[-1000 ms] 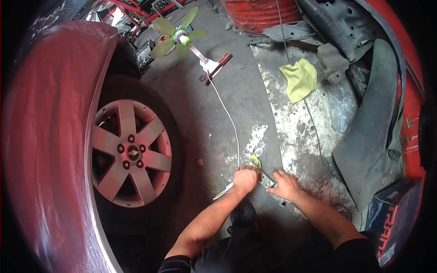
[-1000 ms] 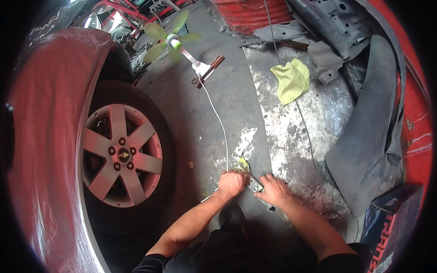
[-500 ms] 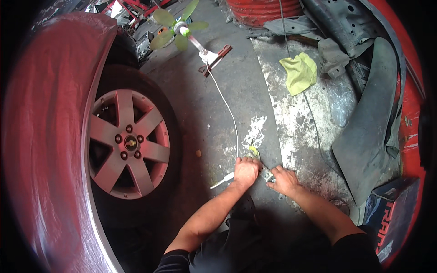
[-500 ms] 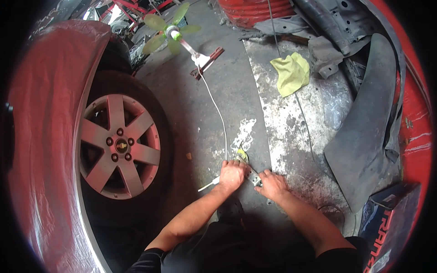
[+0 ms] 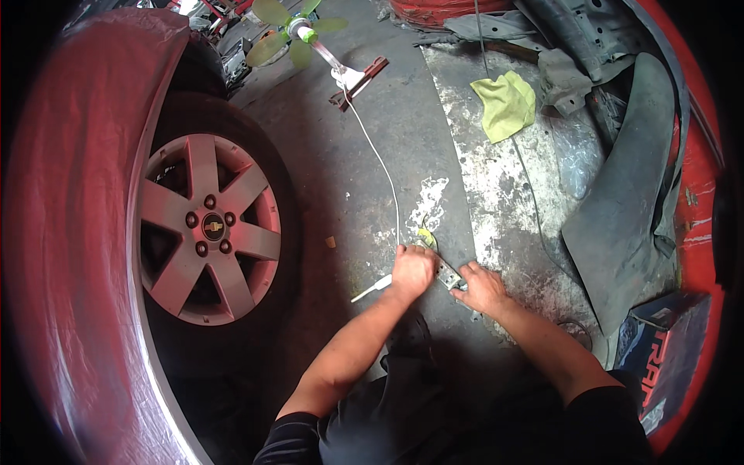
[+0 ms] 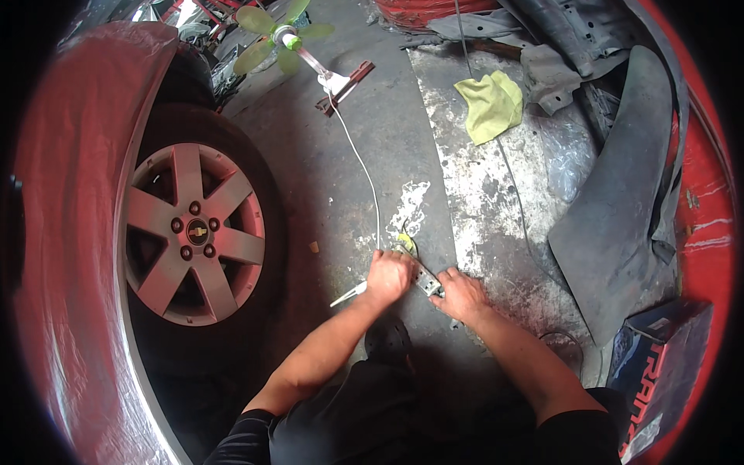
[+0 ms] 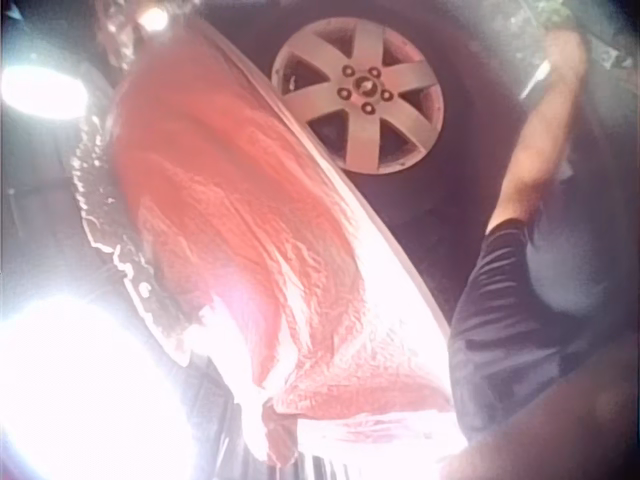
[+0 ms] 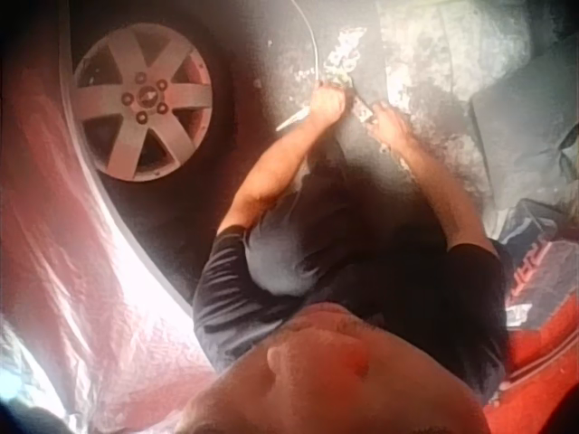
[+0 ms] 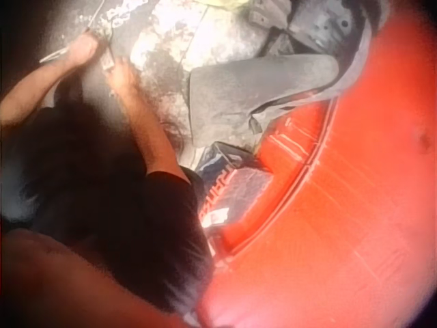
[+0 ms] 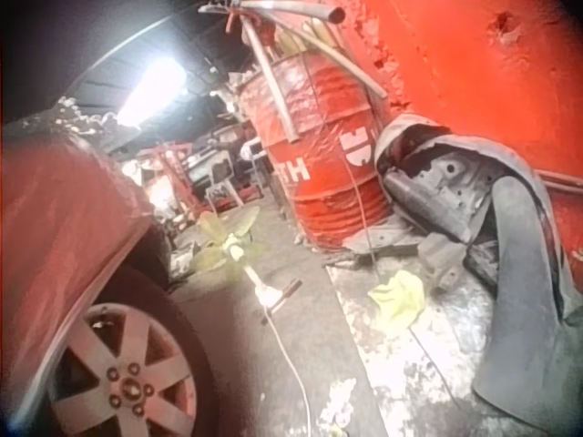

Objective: The person cleans a fan by hand with a cloth, plugs a power cord into a wall outlet, and joins two wire ends together using electrical tape.

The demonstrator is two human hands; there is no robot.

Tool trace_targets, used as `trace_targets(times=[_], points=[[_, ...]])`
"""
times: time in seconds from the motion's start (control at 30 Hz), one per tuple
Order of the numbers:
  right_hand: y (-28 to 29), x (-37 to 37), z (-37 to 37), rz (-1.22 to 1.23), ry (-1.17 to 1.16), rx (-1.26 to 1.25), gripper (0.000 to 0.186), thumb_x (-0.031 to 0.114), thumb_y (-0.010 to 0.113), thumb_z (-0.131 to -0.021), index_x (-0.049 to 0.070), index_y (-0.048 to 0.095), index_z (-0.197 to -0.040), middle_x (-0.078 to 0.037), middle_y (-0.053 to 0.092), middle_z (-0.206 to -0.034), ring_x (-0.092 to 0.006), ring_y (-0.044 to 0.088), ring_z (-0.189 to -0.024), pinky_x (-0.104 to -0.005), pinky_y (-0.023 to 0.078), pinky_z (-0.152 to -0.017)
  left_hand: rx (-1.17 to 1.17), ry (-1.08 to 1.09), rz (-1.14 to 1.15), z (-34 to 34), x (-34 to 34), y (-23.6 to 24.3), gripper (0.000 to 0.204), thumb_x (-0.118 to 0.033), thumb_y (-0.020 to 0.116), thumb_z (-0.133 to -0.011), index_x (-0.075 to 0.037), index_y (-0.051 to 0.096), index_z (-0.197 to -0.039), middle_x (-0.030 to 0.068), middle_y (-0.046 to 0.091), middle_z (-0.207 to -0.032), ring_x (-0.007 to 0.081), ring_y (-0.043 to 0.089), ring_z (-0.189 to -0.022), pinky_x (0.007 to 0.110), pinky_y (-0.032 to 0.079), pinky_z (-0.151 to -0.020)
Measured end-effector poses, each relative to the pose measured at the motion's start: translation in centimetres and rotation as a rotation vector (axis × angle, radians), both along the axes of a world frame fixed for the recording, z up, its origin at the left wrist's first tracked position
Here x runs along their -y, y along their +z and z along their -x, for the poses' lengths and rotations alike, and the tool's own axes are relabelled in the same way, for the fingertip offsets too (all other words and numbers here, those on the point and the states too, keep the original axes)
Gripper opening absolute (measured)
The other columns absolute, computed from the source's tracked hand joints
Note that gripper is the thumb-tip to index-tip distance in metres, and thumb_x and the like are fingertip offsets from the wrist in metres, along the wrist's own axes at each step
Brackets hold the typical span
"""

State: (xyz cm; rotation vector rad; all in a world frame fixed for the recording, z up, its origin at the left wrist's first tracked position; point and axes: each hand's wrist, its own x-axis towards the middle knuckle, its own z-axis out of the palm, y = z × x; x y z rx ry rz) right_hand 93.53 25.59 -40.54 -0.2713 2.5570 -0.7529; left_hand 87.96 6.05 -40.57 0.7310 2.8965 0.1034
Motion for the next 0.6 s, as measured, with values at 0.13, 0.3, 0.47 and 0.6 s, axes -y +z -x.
trace_targets(times=[0.13,0.3,0.47,0.6], points=[[-0.8,-0.2,-0.1,0.008,-0.011,0.019,0.050,0.041,0.069,-0.083,0.006,0.058,-0.116,-0.013,0.058,-0.115,-0.0325,0.061,-0.108,-0.0449,0.051,-0.089,0.203,0.045,-0.103,1.0,0.9,0.1,0.020,-0.025,0.057,-0.087,-0.008,0.066,-0.082,0.0133,0.066,-0.081,0.0286,0.063,-0.082,0.047,0.041,-0.086],[-1.2,0.1,-1.1,-0.034,0.008,-0.022,0.048,0.041,0.069,-0.083,0.007,0.059,-0.114,-0.012,0.059,-0.114,-0.0315,0.062,-0.107,-0.0449,0.052,-0.088,-0.002,-0.030,0.060,-1.2,-0.6,-0.7,0.015,-0.023,0.056,-0.086,-0.012,0.067,-0.083,0.0115,0.067,-0.085,0.0275,0.063,-0.085,0.047,0.041,-0.087],[-2.3,0.2,-0.7,-0.063,0.055,-0.109,0.044,0.038,0.070,-0.083,0.007,0.058,-0.112,-0.011,0.058,-0.111,-0.0294,0.064,-0.101,-0.0431,0.053,-0.083,0.238,-0.009,0.126,0.9,-0.3,0.9,0.016,-0.023,0.056,-0.084,-0.013,0.068,-0.083,0.0088,0.068,-0.084,0.0243,0.065,-0.084,0.045,0.042,-0.084],[-1.8,0.6,0.2,0.087,-0.070,-0.141,0.057,0.044,0.068,-0.084,0.007,0.055,-0.125,-0.013,0.056,-0.111,-0.0320,0.062,-0.099,-0.0455,0.051,-0.083,0.089,0.106,-0.018,-0.4,1.3,2.3,0.017,-0.022,0.059,-0.086,-0.011,0.068,-0.079,0.0097,0.069,-0.084,0.0263,0.066,-0.084,0.046,0.041,-0.083]])
